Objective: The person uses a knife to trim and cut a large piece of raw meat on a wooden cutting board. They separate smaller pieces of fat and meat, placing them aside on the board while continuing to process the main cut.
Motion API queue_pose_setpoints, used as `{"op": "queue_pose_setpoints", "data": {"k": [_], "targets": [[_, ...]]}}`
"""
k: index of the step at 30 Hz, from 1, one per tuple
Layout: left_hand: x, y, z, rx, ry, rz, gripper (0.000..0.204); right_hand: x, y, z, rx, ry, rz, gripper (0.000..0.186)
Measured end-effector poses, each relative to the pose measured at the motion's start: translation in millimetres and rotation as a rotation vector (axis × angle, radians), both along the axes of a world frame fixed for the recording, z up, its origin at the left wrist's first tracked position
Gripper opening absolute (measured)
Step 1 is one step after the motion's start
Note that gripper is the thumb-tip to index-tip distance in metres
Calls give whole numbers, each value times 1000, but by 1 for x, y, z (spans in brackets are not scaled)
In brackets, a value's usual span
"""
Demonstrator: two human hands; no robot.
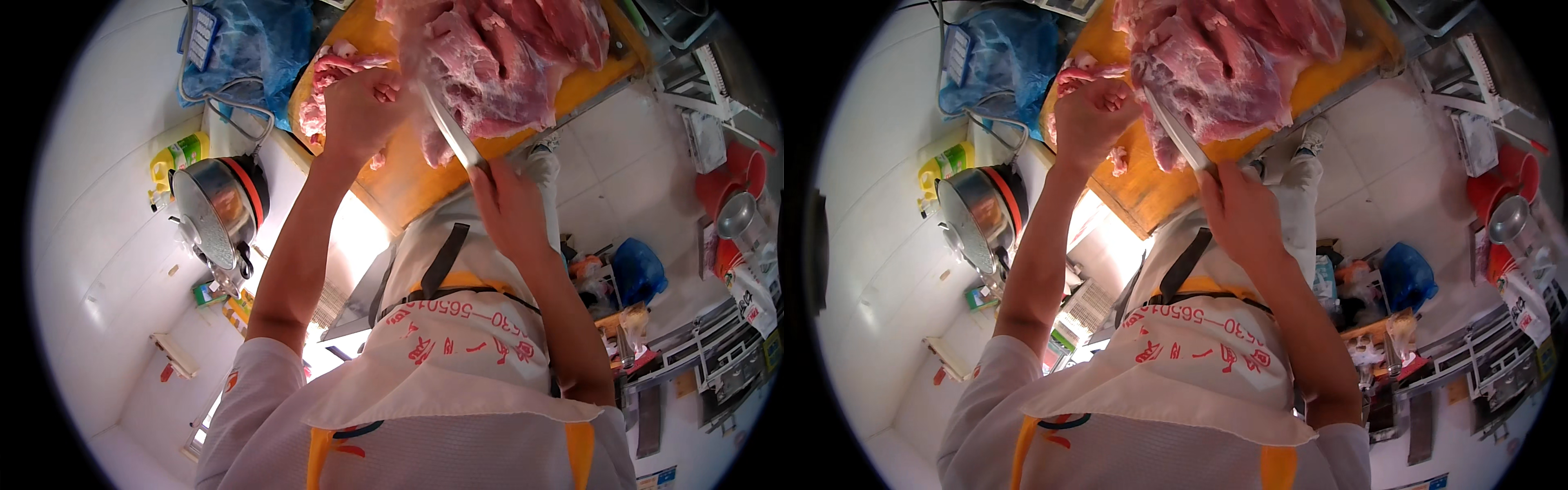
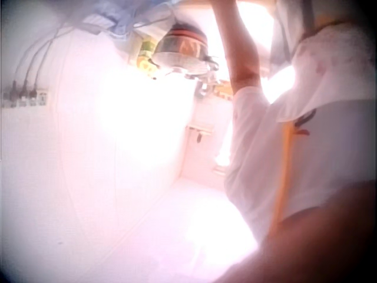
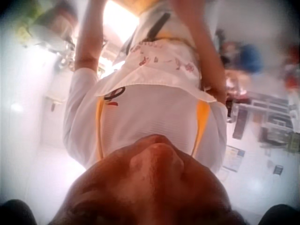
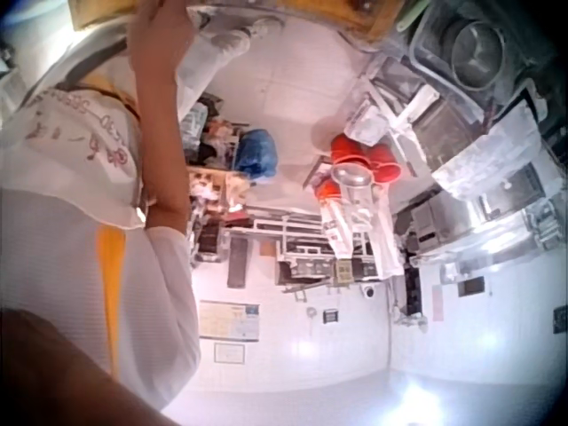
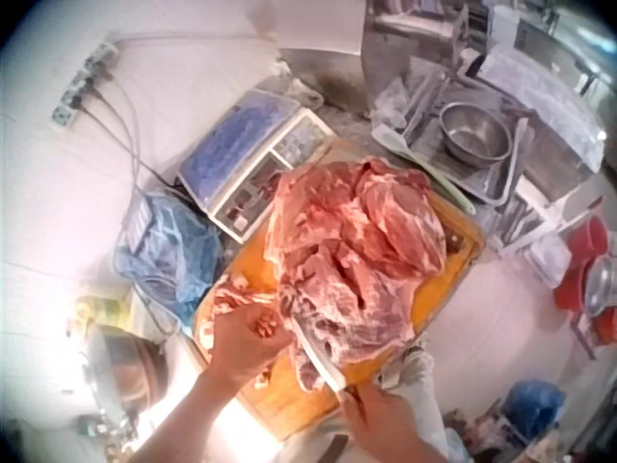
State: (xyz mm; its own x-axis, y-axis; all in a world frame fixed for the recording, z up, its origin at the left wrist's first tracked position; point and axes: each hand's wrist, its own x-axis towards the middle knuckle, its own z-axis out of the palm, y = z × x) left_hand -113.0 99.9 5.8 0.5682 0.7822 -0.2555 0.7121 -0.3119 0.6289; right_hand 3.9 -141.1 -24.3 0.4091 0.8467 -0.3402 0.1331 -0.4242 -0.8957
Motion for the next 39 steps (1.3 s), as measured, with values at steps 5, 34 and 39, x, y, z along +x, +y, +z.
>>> {"op": "queue_pose_setpoints", "data": {"k": [5,34,39], "targets": [[-4,-4,2,-184,-24,139,15,17,-1,11,-52,66,18,26],[-115,-33,-27,-20,42,334,18,51,-17,49,-181,118,-36,27],[-129,-43,-53,218,54,233,14,48,-13,51,-173,148,-33,27]]}}
